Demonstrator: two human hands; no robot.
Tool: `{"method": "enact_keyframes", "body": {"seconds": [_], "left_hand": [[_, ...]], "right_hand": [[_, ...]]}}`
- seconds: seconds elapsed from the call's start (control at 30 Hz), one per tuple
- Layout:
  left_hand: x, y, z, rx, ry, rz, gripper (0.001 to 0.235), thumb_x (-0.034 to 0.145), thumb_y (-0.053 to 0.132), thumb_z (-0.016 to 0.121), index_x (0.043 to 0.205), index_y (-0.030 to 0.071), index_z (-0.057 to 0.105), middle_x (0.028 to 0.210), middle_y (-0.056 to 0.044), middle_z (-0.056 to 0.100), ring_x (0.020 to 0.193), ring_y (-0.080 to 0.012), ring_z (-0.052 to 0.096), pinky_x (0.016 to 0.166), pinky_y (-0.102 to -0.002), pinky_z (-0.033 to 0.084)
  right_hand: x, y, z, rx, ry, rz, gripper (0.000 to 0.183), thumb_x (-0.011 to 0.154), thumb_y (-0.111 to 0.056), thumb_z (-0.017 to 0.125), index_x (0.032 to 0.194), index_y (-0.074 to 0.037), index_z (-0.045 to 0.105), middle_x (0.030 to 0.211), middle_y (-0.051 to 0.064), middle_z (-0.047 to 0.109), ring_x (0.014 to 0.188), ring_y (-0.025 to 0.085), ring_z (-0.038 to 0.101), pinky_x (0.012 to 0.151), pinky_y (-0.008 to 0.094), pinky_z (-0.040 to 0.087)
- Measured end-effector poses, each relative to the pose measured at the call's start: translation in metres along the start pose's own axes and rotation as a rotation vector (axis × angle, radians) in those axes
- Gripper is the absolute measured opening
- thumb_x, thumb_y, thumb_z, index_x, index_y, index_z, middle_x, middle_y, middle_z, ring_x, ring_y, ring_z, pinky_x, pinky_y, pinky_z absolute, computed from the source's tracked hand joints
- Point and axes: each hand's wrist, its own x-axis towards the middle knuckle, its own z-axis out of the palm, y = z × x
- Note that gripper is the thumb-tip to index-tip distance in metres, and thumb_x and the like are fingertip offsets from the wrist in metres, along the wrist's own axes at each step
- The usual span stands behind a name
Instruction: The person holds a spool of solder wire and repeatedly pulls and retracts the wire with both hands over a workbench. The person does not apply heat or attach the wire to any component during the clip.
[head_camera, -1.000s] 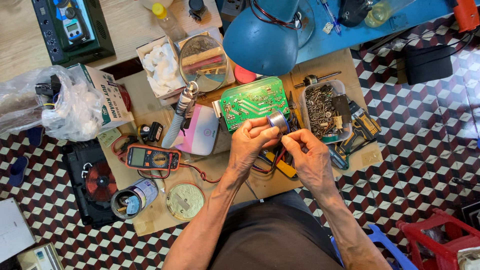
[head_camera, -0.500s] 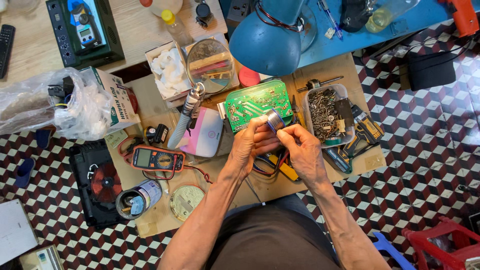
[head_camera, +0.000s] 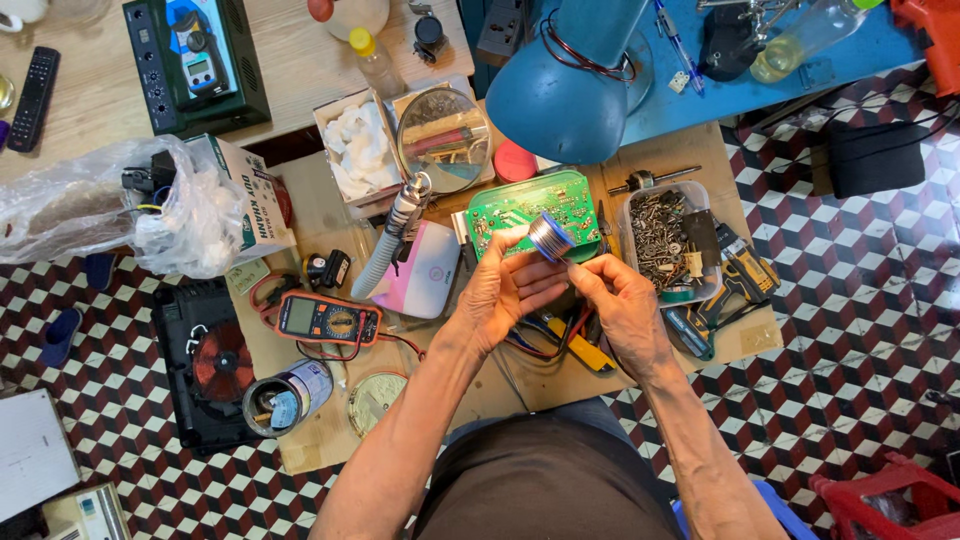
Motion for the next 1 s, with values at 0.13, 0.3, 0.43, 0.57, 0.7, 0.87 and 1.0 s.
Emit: {"method": "enact_keyframes", "body": {"seconds": [0.13, 0.3, 0.43, 0.57, 0.7, 0.87, 1.0], "left_hand": [[-0.001, 0.015, -0.003, -0.044, -0.095, 0.005, 0.076, 0.082, 0.056, 0.070, 0.126, -0.005, 0.063, 0.114, -0.020, 0.072, 0.104, -0.0275, 0.073, 0.100, -0.040, 0.059], [-0.019, 0.029, -0.002, 0.065, -0.232, 0.055, 0.070, 0.084, 0.047, 0.077, 0.127, -0.005, 0.060, 0.116, -0.022, 0.071, 0.102, -0.0286, 0.075, 0.094, -0.040, 0.062], [-0.031, 0.025, 0.010, 0.265, -0.221, 0.043, 0.063, 0.083, 0.032, 0.079, 0.129, -0.007, 0.060, 0.116, -0.019, 0.070, 0.101, -0.0256, 0.074, 0.093, -0.036, 0.062], [-0.041, 0.009, 0.011, 0.552, -0.294, 0.184, 0.056, 0.089, 0.021, 0.078, 0.134, -0.007, 0.062, 0.123, -0.013, 0.070, 0.108, -0.0169, 0.069, 0.093, -0.031, 0.058], [-0.042, -0.004, 0.010, 0.645, -0.233, 0.235, 0.053, 0.084, 0.009, 0.078, 0.132, -0.005, 0.060, 0.119, -0.013, 0.071, 0.108, -0.0173, 0.070, 0.092, -0.032, 0.060], [-0.041, -0.011, 0.010, 0.628, -0.237, 0.315, 0.057, 0.081, 0.006, 0.081, 0.133, -0.004, 0.058, 0.121, -0.013, 0.070, 0.111, -0.0195, 0.070, 0.096, -0.034, 0.060], [-0.042, -0.011, 0.013, 0.645, -0.213, 0.362, 0.059, 0.079, 0.008, 0.083, 0.130, -0.002, 0.057, 0.124, -0.011, 0.068, 0.111, -0.0197, 0.071, 0.098, -0.034, 0.060]], "right_hand": [[0.008, 0.012, -0.013, 0.080, -0.075, 0.039, 0.017, 0.098, -0.022, 0.068, 0.097, -0.005, 0.069, 0.083, -0.005, 0.060, 0.076, 0.002, 0.052, 0.070, 0.019, 0.043], [0.026, 0.025, -0.029, 0.153, -0.113, 0.055, 0.017, 0.099, -0.021, 0.068, 0.100, -0.004, 0.069, 0.081, -0.006, 0.058, 0.071, 0.003, 0.048, 0.066, 0.019, 0.039], [0.041, 0.015, -0.036, 0.222, -0.210, 0.129, 0.017, 0.099, -0.021, 0.067, 0.099, -0.004, 0.068, 0.080, -0.005, 0.060, 0.068, 0.004, 0.048, 0.063, 0.020, 0.039], [0.050, -0.019, -0.042, 0.025, -0.238, 0.085, 0.019, 0.100, -0.021, 0.068, 0.098, -0.002, 0.068, 0.079, -0.005, 0.058, 0.068, 0.003, 0.048, 0.060, 0.021, 0.038], [0.037, -0.061, -0.042, -0.345, -0.210, 0.005, 0.022, 0.097, -0.024, 0.067, 0.096, -0.003, 0.072, 0.077, -0.004, 0.060, 0.069, 0.002, 0.050, 0.059, 0.022, 0.040], [0.011, -0.086, -0.029, -0.406, -0.172, -0.016, 0.025, 0.098, -0.026, 0.068, 0.094, -0.002, 0.073, 0.077, -0.002, 0.059, 0.071, 0.005, 0.048, 0.060, 0.024, 0.039], [-0.002, -0.090, -0.028, -0.448, -0.178, -0.049, 0.024, 0.098, -0.026, 0.065, 0.095, -0.004, 0.072, 0.078, -0.003, 0.064, 0.072, 0.005, 0.053, 0.064, 0.024, 0.044]]}}
